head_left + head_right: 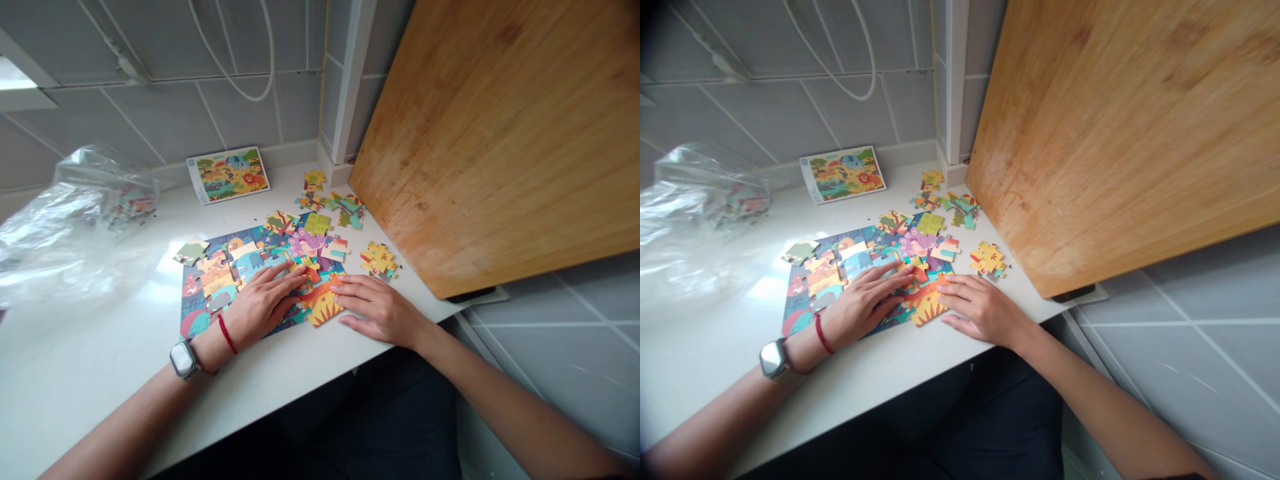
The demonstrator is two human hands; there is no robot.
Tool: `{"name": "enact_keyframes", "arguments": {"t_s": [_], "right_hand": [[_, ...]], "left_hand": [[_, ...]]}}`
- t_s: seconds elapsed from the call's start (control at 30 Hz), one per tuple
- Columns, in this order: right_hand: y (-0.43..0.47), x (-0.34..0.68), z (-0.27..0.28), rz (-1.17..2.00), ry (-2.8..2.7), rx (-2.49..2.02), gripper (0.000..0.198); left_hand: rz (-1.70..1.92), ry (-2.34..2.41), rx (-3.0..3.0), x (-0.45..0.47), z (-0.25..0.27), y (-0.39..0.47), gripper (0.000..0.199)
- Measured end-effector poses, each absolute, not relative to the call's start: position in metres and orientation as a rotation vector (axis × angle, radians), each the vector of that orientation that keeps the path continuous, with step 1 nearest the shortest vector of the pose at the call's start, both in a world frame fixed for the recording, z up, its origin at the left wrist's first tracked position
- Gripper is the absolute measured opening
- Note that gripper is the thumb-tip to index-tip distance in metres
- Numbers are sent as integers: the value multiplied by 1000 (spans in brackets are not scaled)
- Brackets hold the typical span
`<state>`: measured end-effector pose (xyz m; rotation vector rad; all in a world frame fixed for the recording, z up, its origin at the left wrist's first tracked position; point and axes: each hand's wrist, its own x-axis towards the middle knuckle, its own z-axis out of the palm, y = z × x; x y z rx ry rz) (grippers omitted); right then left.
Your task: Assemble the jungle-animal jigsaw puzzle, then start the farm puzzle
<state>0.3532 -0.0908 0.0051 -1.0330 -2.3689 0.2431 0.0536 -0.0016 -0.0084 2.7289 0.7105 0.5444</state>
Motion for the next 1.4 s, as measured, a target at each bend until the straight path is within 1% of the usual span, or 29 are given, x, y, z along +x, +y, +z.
{"name": "enact_keyframes", "arguments": {"t_s": [0.13, 0.23, 0.43, 0.63, 0.77, 1.03, 1.23, 1.4], "right_hand": [[-91, 354, 2, 190, -2374, -1049, 25], [-91, 353, 1, 222, -2356, -1092, 21], [-91, 350, 2, 185, -2341, -1121, 20], [-91, 350, 3, 148, -2322, -1071, 18], [-91, 351, 1, 129, -2314, -1026, 18], [-90, 352, 0, 87, -2331, -1005, 16], [-90, 352, -1, 91, -2331, -1005, 17], [-91, 352, -3, 99, -2337, -1012, 17]], "left_hand": [[629, 657, 2701, 58, -7, -2, 28], [719, 664, 2704, 61, -6, -2, 24], [800, 624, 2714, 63, -6, -3, 24], [737, 584, 2766, 62, -7, -4, 20], [767, 586, 2773, 63, -7, -6, 17], [762, 644, 2798, 62, -7, -7, 19], [665, 598, 2923, 57, -2, 0, 22], [610, 554, 2933, 51, -3, 6, 32]]}}
